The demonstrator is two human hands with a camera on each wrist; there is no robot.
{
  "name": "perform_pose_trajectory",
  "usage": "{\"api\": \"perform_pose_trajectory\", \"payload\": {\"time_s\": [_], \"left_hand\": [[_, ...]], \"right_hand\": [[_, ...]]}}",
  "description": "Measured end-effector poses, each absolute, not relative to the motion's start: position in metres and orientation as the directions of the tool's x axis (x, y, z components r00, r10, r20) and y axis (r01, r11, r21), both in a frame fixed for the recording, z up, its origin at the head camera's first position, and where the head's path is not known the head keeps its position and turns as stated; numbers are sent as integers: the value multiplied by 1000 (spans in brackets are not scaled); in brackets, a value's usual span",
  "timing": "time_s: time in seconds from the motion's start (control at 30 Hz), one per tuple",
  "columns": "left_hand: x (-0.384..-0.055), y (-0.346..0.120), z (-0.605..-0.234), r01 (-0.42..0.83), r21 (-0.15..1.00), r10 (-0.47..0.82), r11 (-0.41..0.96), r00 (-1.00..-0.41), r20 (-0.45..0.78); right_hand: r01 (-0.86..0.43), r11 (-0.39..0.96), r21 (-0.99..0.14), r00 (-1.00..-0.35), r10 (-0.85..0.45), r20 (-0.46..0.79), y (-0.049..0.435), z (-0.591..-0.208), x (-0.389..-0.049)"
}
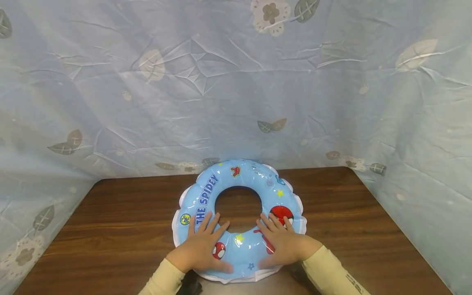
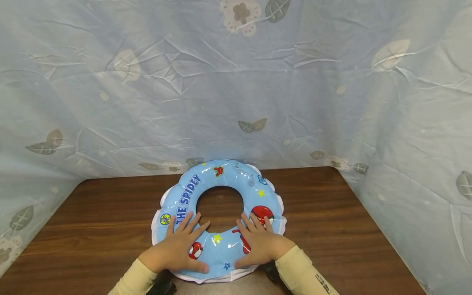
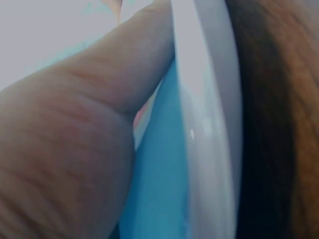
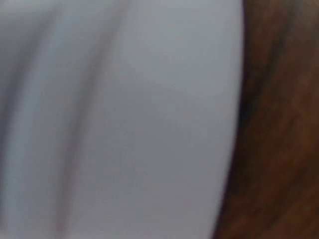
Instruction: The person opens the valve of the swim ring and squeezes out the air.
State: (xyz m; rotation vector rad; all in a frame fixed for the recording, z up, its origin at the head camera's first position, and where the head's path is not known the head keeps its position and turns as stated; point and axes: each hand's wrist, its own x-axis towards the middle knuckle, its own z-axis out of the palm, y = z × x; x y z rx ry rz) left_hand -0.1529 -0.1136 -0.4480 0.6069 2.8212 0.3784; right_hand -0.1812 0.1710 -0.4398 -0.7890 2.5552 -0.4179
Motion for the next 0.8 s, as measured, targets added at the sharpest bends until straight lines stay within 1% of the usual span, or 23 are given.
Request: {"api": "perform_pose_trajectory", "payload": {"time_s": [0.27, 0.47, 0.67, 0.8], "left_hand": [[-154, -115, -450, 380, 296, 436, 876, -887, -153], [-154, -115, -447, 377, 299, 435, 876, -887, -157], [-153, -115, -446, 374, 310, 437, 874, -885, -163], [-153, -115, -445, 376, 312, 439, 872, -884, -162]], "right_hand": [[-461, 792, -401, -739, -592, -321, 171, -439, -181], [-450, 793, -410, -747, -586, -313, 171, -439, -181], [-466, 779, -420, -735, -605, -306, 173, -440, -182], [-450, 791, -413, -745, -588, -314, 171, -436, -180]]}}
